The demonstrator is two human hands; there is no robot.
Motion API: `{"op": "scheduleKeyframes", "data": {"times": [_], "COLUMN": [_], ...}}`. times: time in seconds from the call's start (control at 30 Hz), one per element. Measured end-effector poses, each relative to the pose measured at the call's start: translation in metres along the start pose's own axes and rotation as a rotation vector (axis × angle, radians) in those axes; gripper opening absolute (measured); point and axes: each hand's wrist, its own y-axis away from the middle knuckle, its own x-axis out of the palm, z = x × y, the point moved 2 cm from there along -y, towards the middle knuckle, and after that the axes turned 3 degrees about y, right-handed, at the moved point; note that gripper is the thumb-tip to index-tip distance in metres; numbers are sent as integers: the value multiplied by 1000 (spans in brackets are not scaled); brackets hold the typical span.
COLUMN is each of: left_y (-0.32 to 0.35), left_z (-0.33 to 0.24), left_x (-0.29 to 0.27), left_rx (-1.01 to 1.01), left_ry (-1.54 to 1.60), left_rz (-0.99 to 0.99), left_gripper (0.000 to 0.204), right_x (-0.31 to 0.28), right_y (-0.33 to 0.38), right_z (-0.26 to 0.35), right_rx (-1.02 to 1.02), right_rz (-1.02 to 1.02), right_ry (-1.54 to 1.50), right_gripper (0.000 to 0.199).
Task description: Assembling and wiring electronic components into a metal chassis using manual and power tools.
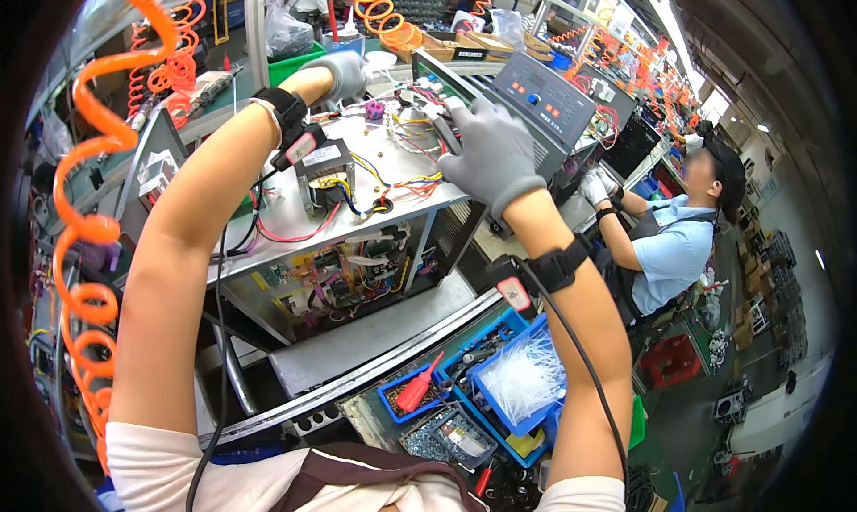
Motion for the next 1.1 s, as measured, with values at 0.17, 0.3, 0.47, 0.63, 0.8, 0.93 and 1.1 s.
{"op": "scheduleKeyframes", "data": {"times": [0.17, 0.3, 0.47, 0.63, 0.8, 0.93, 1.1], "left_y": [5, -9, -12, -19, -13, -4, -7], "left_z": [-16, -2, 5, 18, 15, 13, 23], "left_x": [24, 40, 49, 52, 46, 43, 46], "left_rx": [-147, -85, -233, -240, -195, -274, -289], "left_ry": [133, 141, 504, 561, 531, 720, 795], "left_rz": [267, 441, 462, 440, 417, 396, 382], "left_gripper": [32, 29, 16, 15, 15, 13, 12], "right_x": [16, 53, 68, 81, 85, 79, 84], "right_y": [-50, -70, -69, -73, -74, -70, -68], "right_z": [13, 32, 33, 31, 33, 33, 26], "right_rx": [-303, -446, -456, -414, -376, -436, -366], "right_rz": [66, 185, 179, 103, 132, 196, 134], "right_ry": [472, 622, 647, 591, 608, 656, 520], "right_gripper": [29, 24, 20, 18, 22, 26, 23]}}
